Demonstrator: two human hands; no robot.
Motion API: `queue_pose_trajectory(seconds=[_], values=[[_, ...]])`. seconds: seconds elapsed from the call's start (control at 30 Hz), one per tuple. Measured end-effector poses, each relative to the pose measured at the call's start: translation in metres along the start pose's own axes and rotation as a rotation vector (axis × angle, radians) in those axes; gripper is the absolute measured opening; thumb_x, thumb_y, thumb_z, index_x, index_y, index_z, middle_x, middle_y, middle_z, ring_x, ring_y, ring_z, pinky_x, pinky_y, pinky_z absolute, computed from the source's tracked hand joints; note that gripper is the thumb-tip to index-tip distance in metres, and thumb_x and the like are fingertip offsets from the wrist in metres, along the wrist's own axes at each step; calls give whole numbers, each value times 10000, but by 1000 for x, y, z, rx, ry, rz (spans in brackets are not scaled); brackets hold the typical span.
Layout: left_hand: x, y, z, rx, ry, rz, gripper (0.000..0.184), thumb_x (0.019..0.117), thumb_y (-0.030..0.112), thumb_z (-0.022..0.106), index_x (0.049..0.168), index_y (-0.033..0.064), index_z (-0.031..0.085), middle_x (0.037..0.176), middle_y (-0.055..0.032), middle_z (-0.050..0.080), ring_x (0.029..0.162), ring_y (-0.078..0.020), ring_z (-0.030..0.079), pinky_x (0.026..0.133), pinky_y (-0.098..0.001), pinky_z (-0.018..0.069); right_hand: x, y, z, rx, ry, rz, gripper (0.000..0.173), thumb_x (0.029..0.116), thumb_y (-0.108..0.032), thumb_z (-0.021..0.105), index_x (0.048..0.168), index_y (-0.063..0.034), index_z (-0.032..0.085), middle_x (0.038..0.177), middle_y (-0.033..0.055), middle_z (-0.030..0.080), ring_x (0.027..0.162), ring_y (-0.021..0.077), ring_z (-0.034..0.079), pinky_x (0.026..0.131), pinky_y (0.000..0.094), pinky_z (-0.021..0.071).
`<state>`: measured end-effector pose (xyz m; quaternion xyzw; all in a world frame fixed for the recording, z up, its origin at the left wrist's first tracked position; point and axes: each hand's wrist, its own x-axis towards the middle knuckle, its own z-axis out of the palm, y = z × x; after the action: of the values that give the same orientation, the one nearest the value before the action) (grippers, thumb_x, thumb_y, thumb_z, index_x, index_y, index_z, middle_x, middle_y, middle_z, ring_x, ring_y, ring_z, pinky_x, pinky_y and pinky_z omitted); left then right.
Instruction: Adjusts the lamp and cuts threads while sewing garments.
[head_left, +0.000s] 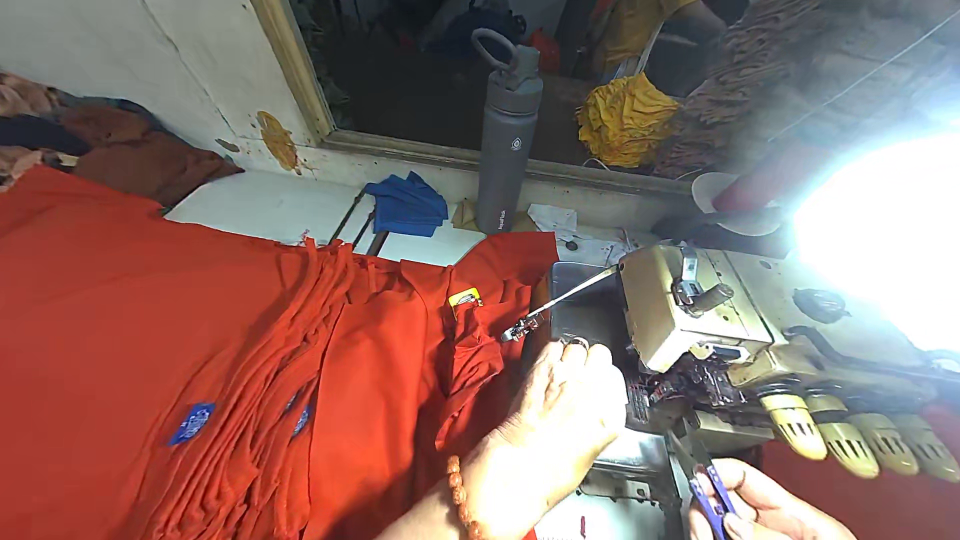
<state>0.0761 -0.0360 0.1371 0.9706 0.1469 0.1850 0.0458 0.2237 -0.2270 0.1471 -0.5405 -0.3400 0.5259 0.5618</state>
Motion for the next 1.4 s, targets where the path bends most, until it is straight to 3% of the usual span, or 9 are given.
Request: queue_pose_trajectory(seconds=[0.2,0.33,0.47,0.7,0.87,0.97,1.03,1.17,1.4], values=[[-13,-10,16,-132,208,-74,94,874,99,626,896,75,715,758,-68,660,677,-231,685,530,-360,539,6,-10,5,-57,95,28,336,958,81,360,1133,-127,558,891,-43,753,736,92,724,678,255,608],[-18,-20,12,-183,143,-107,159,874,61,661,985,89,771,893,-79,628,706,-202,658,540,-330,554,11,-14,12,-346,157,-28,228,994,42,441,1167,-71,538,817,-108,666,664,14,648,603,204,561],[-14,-18,6,-94,120,-62,43,820,17,707,824,56,725,788,-81,624,667,-213,667,510,-336,539,21,-13,14,-940,151,-169,227,1051,-123,493,1115,54,620,749,58,599,596,75,547,551,255,473],[-23,-23,27,-313,254,-140,105,917,91,622,929,44,714,1223,-112,689,1073,-229,690,817,-343,593,40,-5,18,-1260,137,-329,285,1056,-206,440,1049,-2,639,796,112,639,638,184,610,572,330,510],[-34,-13,35,-260,408,-228,126,882,68,616,896,58,741,830,-61,627,632,-153,634,524,-268,543,43,-2,24,-1310,206,-311,336,1031,-293,469,1132,-30,653,779,77,662,648,183,641,550,358,514],[-40,-13,26,-190,328,-272,179,903,199,591,916,117,749,736,-24,622,570,-154,625,473,-308,512,42,-11,30,-1345,203,-205,391,1062,-358,463,1163,-25,641,784,131,664,678,300,672,582,495,515],[-44,-18,20,-138,291,-247,217,906,249,576,924,135,759,700,-5,633,545,-157,624,444,-329,488,44,-10,28,-1374,196,-243,392,1042,-390,479,1147,-56,657,732,88,655,619,257,651,533,457,509],[-48,-23,-10,-198,193,-213,206,946,164,610,865,87,783,744,-65,729,693,-238,730,585,-413,550,44,-14,31,-1370,129,-296,412,1058,-390,498,1180,-32,660,809,145,687,673,311,676,552,498,506],[-60,-36,-5,-397,304,-146,241,964,239,577,834,144,756,749,43,705,715,-67,647,817,-287,492,57,-7,57,-1544,207,-466,330,1006,-322,562,1012,-15,682,790,141,701,607,279,685,461,419,490]])
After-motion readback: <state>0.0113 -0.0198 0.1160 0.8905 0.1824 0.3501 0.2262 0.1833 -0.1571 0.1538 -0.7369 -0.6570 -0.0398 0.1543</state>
